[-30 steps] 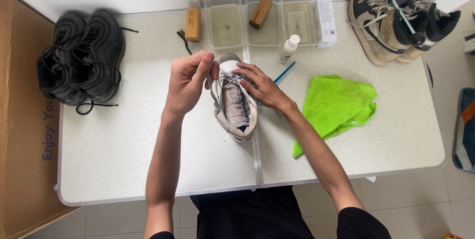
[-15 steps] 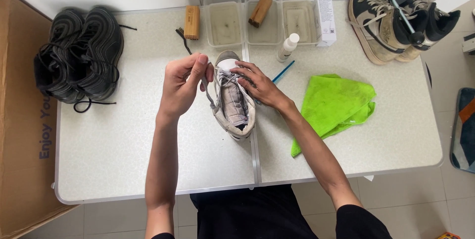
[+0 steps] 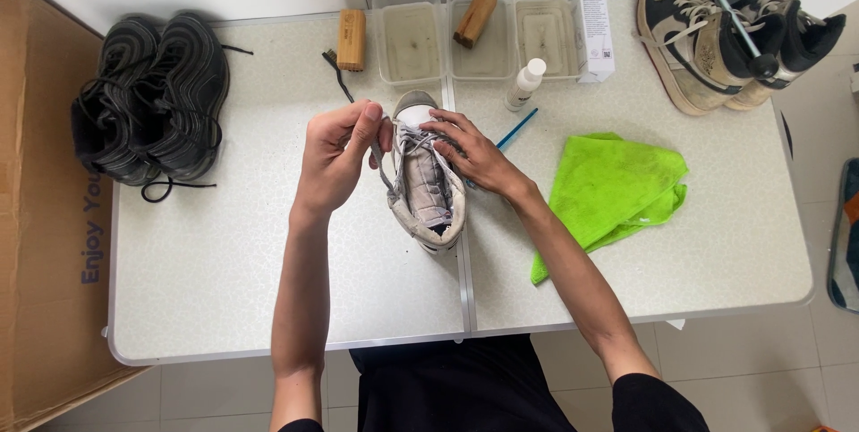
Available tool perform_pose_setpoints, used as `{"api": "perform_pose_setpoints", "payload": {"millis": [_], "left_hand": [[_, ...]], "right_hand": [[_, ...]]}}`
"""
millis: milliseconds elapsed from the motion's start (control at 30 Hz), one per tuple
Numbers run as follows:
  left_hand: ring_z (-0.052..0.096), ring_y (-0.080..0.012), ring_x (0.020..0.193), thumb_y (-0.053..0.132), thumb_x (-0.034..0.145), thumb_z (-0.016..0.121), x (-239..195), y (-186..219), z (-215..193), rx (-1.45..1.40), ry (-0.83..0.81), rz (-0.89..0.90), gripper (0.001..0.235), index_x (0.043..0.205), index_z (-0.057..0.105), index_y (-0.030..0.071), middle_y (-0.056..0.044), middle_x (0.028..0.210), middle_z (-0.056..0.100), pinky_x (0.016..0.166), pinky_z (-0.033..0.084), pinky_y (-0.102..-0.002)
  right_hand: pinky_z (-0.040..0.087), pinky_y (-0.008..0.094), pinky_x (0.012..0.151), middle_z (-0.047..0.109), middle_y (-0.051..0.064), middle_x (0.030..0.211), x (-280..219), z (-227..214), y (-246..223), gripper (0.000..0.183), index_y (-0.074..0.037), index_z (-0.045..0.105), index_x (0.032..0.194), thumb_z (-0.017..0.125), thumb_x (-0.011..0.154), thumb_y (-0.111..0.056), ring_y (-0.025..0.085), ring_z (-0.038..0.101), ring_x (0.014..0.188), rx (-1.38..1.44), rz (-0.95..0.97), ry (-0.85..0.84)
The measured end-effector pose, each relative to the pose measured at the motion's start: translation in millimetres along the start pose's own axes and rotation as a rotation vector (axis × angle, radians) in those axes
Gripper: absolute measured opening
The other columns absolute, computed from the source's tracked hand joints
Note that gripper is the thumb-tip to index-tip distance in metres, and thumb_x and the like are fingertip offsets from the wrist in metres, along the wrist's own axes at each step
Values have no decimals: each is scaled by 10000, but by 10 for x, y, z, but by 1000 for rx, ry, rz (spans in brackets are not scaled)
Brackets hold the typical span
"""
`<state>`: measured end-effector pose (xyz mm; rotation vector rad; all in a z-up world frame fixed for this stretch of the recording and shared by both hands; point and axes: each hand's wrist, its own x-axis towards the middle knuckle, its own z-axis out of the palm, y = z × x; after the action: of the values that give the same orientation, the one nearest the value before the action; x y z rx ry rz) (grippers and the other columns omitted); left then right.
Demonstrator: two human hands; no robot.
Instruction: The person threads a white shoelace through the eyelets of a white high-top sneaker. They pull the lace through multiple eyelets, adjust the tension, and tie a knot at the top of the shoe.
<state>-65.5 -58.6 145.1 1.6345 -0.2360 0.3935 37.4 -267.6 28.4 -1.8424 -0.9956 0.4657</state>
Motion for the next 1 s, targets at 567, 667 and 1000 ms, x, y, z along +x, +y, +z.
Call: {"api": "perform_pose_setpoints", "payload": {"millis": [567,667,1000], "left_hand": [[526,-112,516,167,1131,456,-208,-50,-138,-32,44,-14,456,721,615,49,-49,597,546,550,504,-249],[524,-111,520,175,1132,456,-215,-86,-174,-33,58,-17,456,725,615,47,-49,597,542,549,499,-247],[528,-113,524,176,1129,465,-241,-132,-163,-39,69,-34,448,728,614,43,-52,595,541,545,505,-250]], "right_hand": [[340,528,1181,446,148,1535,-17,101,111,386,-176,556,1442,482,1097,-334,411,454,1408,-18,0,25],[335,525,1186,440,149,1540,11,91,125,391,-175,555,1445,481,1098,-338,411,446,1415,-13,-4,26],[336,530,1187,432,160,1545,14,96,101,399,-164,557,1448,480,1099,-340,418,443,1415,4,-4,27]]}}
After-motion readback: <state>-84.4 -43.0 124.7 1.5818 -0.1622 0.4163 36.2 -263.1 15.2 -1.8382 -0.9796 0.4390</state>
